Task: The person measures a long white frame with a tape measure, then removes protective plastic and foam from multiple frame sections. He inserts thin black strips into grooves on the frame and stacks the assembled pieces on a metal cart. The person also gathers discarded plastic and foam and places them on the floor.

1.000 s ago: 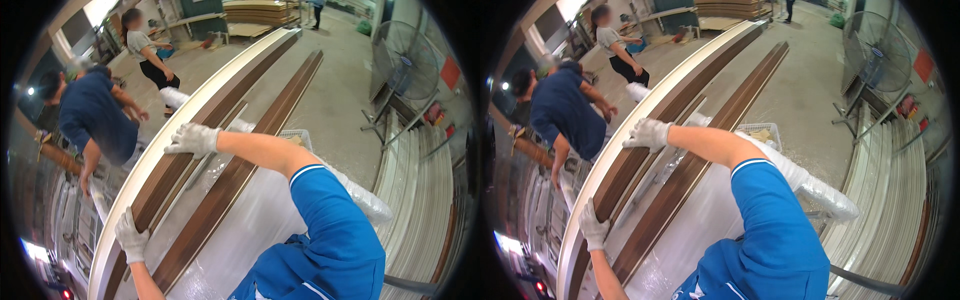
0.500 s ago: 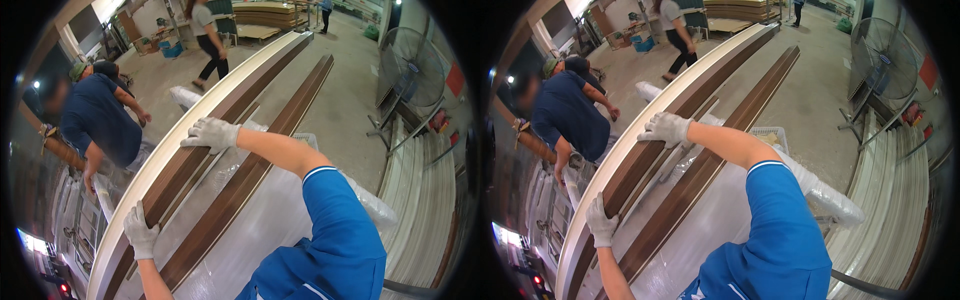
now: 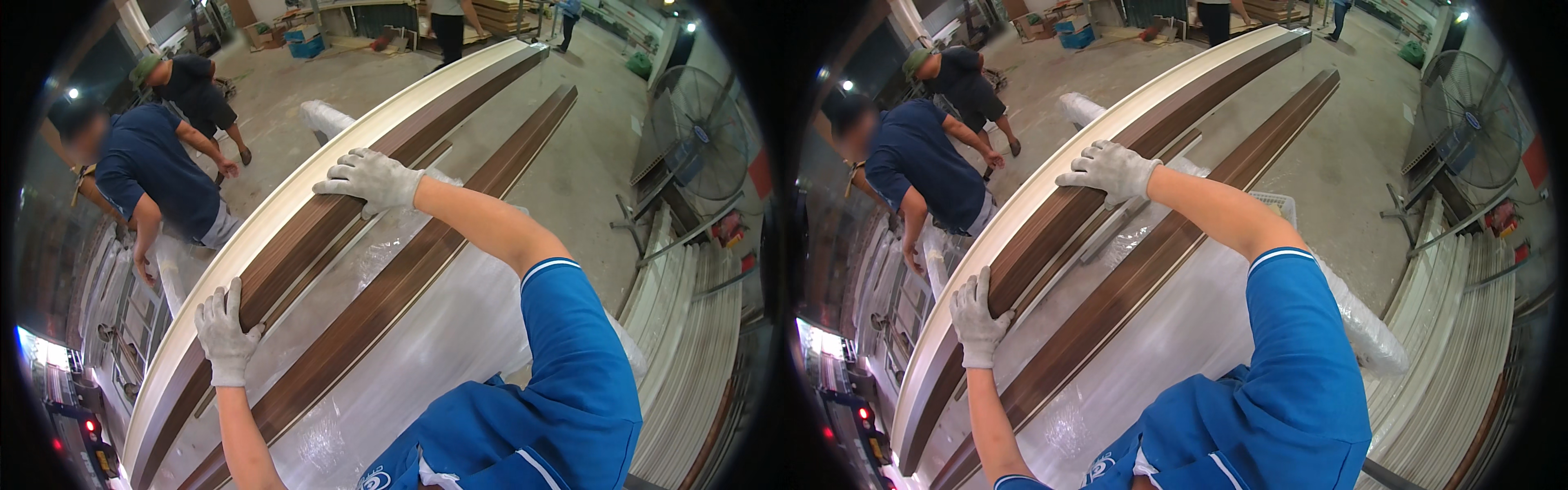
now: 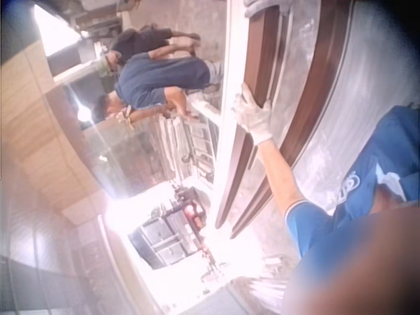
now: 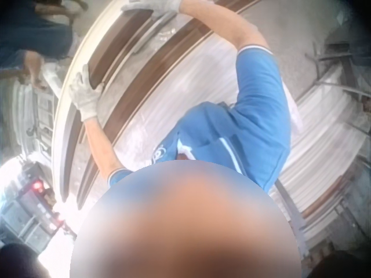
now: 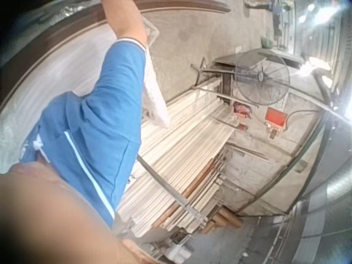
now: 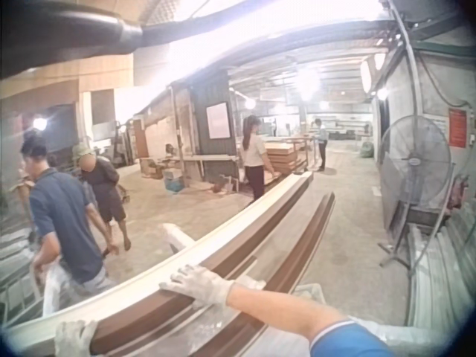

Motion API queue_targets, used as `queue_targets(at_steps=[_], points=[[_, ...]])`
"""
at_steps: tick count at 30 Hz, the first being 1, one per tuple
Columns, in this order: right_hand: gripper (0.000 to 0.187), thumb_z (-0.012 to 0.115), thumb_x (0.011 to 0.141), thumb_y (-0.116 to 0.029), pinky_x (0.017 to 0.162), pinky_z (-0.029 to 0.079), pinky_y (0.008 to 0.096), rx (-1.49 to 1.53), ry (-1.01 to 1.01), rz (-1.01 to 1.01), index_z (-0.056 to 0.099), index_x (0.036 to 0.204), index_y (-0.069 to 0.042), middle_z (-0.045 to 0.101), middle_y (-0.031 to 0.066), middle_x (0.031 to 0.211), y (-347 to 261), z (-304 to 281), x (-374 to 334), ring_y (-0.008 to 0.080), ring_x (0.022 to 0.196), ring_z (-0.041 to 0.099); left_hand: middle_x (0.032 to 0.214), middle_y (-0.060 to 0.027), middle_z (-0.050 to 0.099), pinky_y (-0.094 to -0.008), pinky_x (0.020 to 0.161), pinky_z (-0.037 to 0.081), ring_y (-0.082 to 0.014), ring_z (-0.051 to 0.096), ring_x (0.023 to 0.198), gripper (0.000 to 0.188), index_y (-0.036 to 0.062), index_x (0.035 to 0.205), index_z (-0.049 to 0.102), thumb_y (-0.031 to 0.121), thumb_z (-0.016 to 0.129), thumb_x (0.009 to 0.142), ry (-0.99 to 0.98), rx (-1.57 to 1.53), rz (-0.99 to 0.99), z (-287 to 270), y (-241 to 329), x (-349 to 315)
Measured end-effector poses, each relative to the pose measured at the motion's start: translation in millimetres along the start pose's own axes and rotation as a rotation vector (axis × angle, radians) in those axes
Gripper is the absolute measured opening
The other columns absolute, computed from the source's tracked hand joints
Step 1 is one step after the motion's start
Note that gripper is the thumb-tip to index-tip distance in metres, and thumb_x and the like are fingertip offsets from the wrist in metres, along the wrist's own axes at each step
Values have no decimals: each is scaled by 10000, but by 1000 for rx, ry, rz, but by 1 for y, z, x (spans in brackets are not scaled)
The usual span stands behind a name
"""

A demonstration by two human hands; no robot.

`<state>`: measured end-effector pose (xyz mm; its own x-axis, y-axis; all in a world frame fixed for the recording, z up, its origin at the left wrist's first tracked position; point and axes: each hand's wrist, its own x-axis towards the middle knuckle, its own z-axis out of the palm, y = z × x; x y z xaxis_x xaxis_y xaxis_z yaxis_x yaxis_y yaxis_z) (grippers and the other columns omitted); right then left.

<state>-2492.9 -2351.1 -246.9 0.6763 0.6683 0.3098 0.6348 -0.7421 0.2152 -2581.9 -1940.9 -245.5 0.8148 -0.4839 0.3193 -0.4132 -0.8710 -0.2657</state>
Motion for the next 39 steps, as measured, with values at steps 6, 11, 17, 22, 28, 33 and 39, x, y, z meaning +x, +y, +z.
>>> queue_targets(at_steps=[6,11,17,22,28,33,39], points=[[937,831,710,-423,1020,476,411,-85,-1,-15,410,1526,-236,632,58,1212,-3,0,4,272,1140,620,1345,-178,592,-504,1086,380,-339,551,1242,1126,178,1571,392,362,908,587,-29,-28,18,1,-3,2],[1036,896,685,-427,1088,481,427,-326,19,-3,352,1552,-264,534,58,1441,-24,-20,6,287,1268,579,1351,-133,595,-483,1076,398,-310,554,1239,1076,188,1543,428,380,915,603,56,15,4,-11,3,-5],[860,869,698,-311,1090,445,484,623,-283,-187,503,1468,-197,554,120,1436,-101,-58,-32,362,1264,560,1191,-119,682,-459,969,503,-332,626,1124,680,75,1229,665,426,892,692,162,-343,-55,-42,37,-83],[950,859,686,-400,1126,402,496,588,-462,-323,462,1511,-148,568,183,1419,-128,-42,-37,414,1322,510,1066,-129,688,-425,856,542,-312,680,909,488,63,1129,673,383,847,804,117,-595,-141,-46,103,-160],[1128,899,586,-567,1191,329,463,778,-771,-320,462,1512,-92,484,227,1513,-123,-13,-5,420,1413,423,1087,-100,653,-423,911,569,-265,670,974,394,36,1230,574,268,736,956,135,-2088,-1327,-20,162,-219],[1299,926,468,-646,1188,333,441,961,-977,-227,448,1526,-63,480,216,1527,-133,-17,18,374,1402,455,1174,-121,606,-448,1027,530,-272,616,1123,424,27,1329,502,241,670,1003,553,-2446,-1434,6,164,-215],[1254,979,528,-435,1206,299,374,987,-1063,-219,386,1557,-32,508,207,1497,-132,-7,18,335,1420,430,1286,-100,592,-448,1053,509,-259,594,1168,491,37,1424,486,309,616,1036,669,-2442,-1464,1,157,-191]])
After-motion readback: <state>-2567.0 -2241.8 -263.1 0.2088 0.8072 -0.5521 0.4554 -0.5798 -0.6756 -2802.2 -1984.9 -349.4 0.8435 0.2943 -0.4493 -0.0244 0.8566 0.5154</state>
